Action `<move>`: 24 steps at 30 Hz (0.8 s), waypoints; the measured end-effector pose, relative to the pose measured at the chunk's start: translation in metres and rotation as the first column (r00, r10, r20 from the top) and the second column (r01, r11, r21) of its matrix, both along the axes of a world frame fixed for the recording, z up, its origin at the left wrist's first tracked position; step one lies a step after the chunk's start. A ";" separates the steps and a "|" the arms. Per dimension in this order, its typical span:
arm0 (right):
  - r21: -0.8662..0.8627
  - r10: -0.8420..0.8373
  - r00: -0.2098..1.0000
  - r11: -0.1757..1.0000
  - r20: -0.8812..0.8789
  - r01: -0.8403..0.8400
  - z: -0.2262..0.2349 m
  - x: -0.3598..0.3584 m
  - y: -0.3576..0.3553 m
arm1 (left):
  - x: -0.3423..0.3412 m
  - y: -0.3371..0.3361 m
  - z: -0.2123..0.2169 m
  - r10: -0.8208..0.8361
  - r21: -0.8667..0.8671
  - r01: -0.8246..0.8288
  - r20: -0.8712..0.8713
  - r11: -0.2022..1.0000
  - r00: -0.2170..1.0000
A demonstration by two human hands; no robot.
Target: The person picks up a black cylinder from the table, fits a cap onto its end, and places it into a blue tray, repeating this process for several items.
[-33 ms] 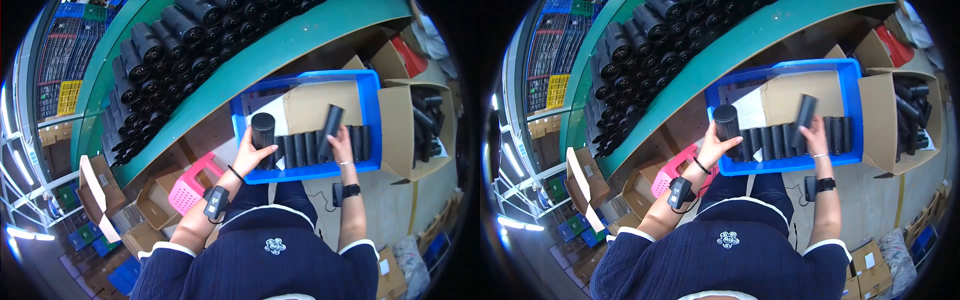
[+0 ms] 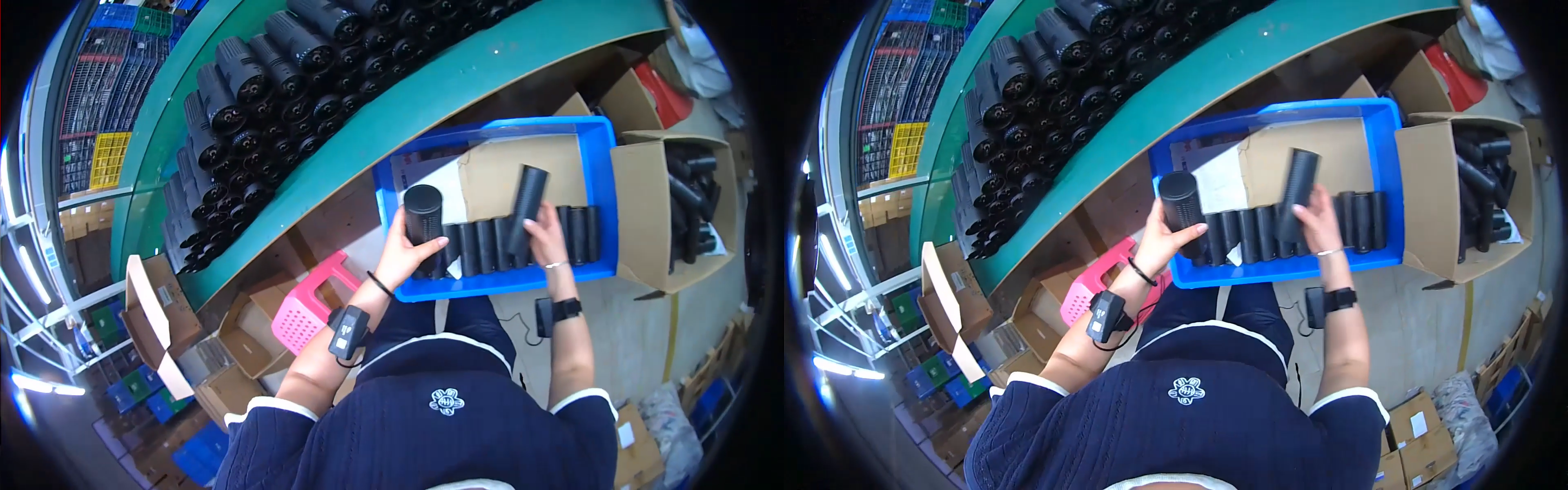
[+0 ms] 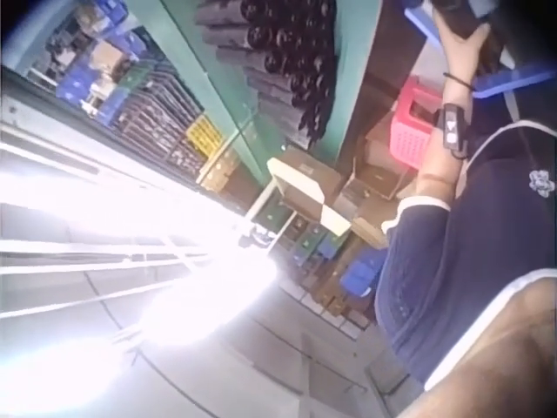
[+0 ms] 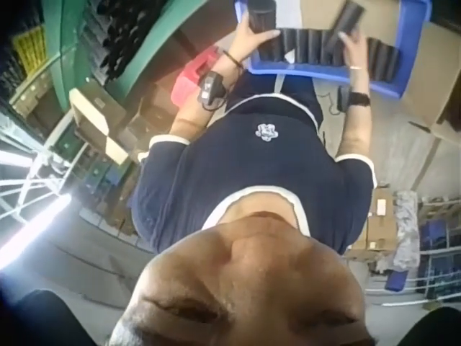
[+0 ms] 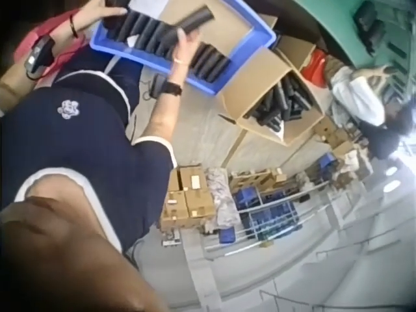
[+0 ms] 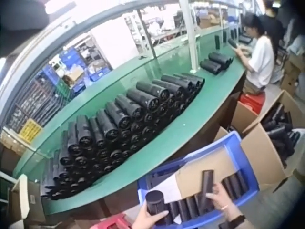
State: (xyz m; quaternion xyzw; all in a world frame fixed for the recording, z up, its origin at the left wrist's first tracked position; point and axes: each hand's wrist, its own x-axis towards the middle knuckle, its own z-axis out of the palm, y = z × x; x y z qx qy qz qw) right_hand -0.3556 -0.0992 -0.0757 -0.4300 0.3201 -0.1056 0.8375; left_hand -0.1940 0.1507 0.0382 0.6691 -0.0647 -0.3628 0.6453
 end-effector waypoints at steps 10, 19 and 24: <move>-0.234 0.346 0.863 0.933 0.367 -0.275 0.174 0.162 0.063 | 0.020 0.094 0.068 0.190 -0.082 -0.186 0.042 0.979 0.981; -0.971 0.214 0.961 0.120 -0.176 -0.205 0.316 0.373 0.114 | 0.040 0.155 0.086 0.361 -0.246 -0.354 -0.017 0.902 0.932; -0.923 0.066 0.924 0.059 -0.376 -0.380 0.315 0.420 0.132 | 0.053 0.162 0.094 0.315 -0.349 -0.330 -0.100 0.877 0.944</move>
